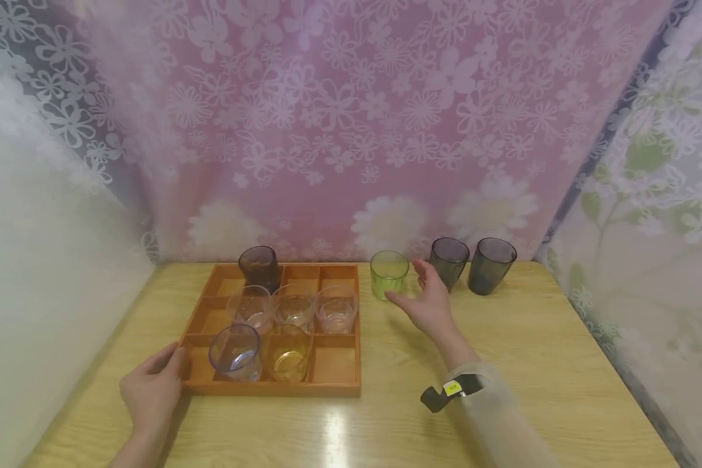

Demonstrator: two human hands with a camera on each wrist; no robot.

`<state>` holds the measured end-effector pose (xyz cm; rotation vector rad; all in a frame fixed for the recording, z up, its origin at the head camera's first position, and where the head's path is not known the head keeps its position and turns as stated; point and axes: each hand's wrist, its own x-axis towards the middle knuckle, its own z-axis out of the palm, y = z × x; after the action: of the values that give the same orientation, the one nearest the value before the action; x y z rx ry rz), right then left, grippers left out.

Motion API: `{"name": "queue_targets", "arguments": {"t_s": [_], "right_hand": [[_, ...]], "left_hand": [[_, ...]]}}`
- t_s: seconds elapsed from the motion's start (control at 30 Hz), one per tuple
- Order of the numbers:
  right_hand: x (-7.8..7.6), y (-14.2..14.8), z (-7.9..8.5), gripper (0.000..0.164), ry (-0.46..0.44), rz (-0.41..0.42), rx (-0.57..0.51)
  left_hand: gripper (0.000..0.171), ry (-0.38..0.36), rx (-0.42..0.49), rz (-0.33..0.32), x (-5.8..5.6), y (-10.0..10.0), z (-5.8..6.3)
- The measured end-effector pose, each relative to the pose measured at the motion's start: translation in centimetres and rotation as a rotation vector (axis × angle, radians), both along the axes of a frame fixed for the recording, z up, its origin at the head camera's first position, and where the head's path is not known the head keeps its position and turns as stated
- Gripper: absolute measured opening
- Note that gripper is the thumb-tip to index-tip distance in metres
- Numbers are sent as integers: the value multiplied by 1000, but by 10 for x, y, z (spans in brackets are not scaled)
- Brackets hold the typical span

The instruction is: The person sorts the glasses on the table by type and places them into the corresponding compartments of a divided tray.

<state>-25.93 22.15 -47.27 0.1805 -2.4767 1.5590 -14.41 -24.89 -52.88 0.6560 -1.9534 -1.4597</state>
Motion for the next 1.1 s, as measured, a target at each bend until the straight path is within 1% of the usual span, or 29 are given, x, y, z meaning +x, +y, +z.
{"name": "queue_targets", "arguments": {"t_s": [0.1, 0.3, 0.6, 0.7, 0.93, 1.1], "right_hand": [[-6, -2, -4, 94, -21, -16, 8], [-19, -7, -15, 99, -40, -24, 21], [-40, -15, -25, 109, -110, -45, 6], [-45, -17, -29, 107, -112, -54, 2], [-53, -20, -35, 93, -80, -40, -46], [-53, -20, -36, 90, -36, -57, -61]], "left_hand": [[22, 13, -5, -5, 1, 0, 0], [21, 27, -26, -5, 0, -1, 1], [20, 18, -46, 26, -1, 2, 0], [20, 20, -50, 30, 0, 2, 0], [21, 19, -35, 14, 0, 1, 0], [20, 36, -40, 11, -1, 1, -1]]}}
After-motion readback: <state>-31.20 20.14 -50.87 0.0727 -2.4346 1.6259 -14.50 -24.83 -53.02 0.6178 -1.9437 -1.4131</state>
